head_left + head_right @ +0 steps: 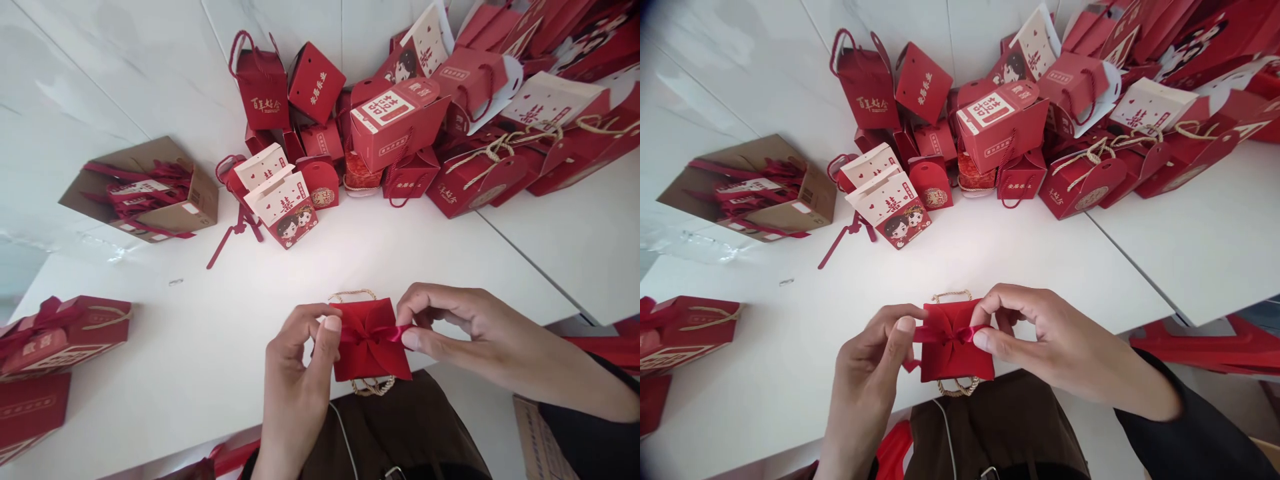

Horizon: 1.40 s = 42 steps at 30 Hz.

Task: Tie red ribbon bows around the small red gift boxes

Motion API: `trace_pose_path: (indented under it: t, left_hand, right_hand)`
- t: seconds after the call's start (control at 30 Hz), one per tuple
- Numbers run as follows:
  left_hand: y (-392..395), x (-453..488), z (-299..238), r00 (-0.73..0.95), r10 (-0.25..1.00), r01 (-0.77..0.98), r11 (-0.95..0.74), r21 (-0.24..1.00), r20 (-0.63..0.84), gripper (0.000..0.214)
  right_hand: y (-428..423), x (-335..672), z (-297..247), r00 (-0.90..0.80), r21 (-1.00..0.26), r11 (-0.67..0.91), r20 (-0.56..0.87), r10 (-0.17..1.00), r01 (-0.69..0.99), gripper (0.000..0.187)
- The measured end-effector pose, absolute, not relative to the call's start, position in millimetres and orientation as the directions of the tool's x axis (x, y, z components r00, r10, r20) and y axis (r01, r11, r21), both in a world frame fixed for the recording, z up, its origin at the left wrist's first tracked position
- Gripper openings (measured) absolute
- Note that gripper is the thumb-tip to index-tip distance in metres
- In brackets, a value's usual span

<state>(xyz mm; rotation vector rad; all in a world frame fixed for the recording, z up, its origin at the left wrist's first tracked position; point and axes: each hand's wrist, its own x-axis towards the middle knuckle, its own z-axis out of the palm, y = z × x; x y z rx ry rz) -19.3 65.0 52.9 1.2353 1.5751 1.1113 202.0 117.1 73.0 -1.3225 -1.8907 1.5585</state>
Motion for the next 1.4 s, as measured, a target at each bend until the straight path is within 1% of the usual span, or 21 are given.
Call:
trace_pose_path:
  t: [0.07, 0.13, 0.2, 0.27, 0.33, 0.43, 0.6, 0.7, 0.77, 0.87, 0.97, 1.03, 1.13, 1.2, 1.3, 1.4]
  left_hand:
    - [69, -18, 52, -0.1, 0.978, 0.082, 0.192, 0.978, -0.183, 0.046]
    - [71, -16, 51, -0.061, 0.965, -0.057, 0.252, 0.966, -0.256, 0.041]
    - [72, -14, 51, -0.028, 0.962, -0.153, 0.266, 0.952, -0.273, 0.033]
    - [71, -12, 50, 0.004, 0.966, -0.19, 0.253, 0.949, -0.257, 0.024]
    - [70, -11, 50, 0.009, 0.971, -0.181, 0.237, 0.954, -0.24, 0.017]
    - [70, -8, 50, -0.004, 0.98, -0.153, 0.198, 0.968, -0.201, 0.012]
    - [74, -3, 50, 0.044, 0.987, -0.084, 0.16, 0.984, -0.157, 0.019]
    - [74, 0, 48, 0.014, 0.986, -0.018, 0.165, 0.986, -0.164, 0.024]
    - [74, 3, 49, 0.018, 0.987, 0.038, 0.16, 0.986, -0.161, 0.024]
    - [73, 7, 54, 0.099, 0.984, 0.16, 0.131, 0.978, -0.148, 0.021]
    - [74, 11, 59, 0.117, 0.979, 0.237, 0.137, 0.962, -0.168, 0.017]
    - [75, 11, 59, 0.076, 0.979, 0.211, 0.168, 0.963, -0.188, 0.011]
    - [76, 10, 56, 0.023, 0.974, 0.124, 0.223, 0.967, -0.227, 0.021]
    - [76, 9, 53, 0.015, 0.967, 0.069, 0.253, 0.965, -0.254, 0.024]
    - [75, 7, 51, 0.019, 0.958, 0.001, 0.287, 0.958, -0.287, 0.029]
    - [74, 7, 51, 0.029, 0.949, -0.045, 0.315, 0.948, -0.314, 0.026]
  right_hand:
    - [117, 199, 73, -0.5, -0.934, -0.07, -0.25, 0.829, 0.351, 0.019]
    - [117, 196, 73, -0.505, -0.954, -0.109, -0.243, 0.828, 0.281, 0.019]
    - [117, 194, 73, -0.51, -0.957, -0.184, -0.276, 0.815, 0.224, 0.021]
    - [118, 192, 72, -0.506, -0.95, -0.258, -0.312, 0.804, 0.175, 0.024]
    - [118, 190, 71, -0.502, -0.948, -0.285, -0.318, 0.804, 0.143, 0.024]
    - [118, 187, 71, -0.485, -0.955, -0.249, -0.295, 0.823, 0.158, 0.02]
    - [118, 185, 71, -0.464, -0.965, -0.198, -0.256, 0.848, 0.171, 0.012]
    - [118, 185, 73, -0.464, -0.966, -0.173, -0.244, 0.852, 0.191, 0.011]
    - [118, 183, 75, -0.456, -0.968, -0.124, -0.213, 0.864, 0.217, 0.012]
    - [118, 179, 77, -0.442, -0.963, 0.003, -0.121, 0.889, 0.269, 0.009]
    - [118, 175, 79, -0.443, -0.953, 0.037, -0.105, 0.891, 0.301, 0.008]
    - [117, 175, 79, -0.451, -0.961, 0.015, -0.116, 0.885, 0.276, 0.009]
    - [116, 179, 79, -0.465, -0.969, -0.003, -0.122, 0.877, 0.247, 0.015]
    - [115, 181, 77, -0.45, -0.957, 0.025, -0.113, 0.886, 0.288, 0.017]
    - [113, 181, 74, -0.39, -0.918, 0.064, -0.102, 0.915, 0.391, 0.016]
    - [110, 179, 72, -0.334, -0.894, 0.052, -0.113, 0.936, 0.446, 0.012]
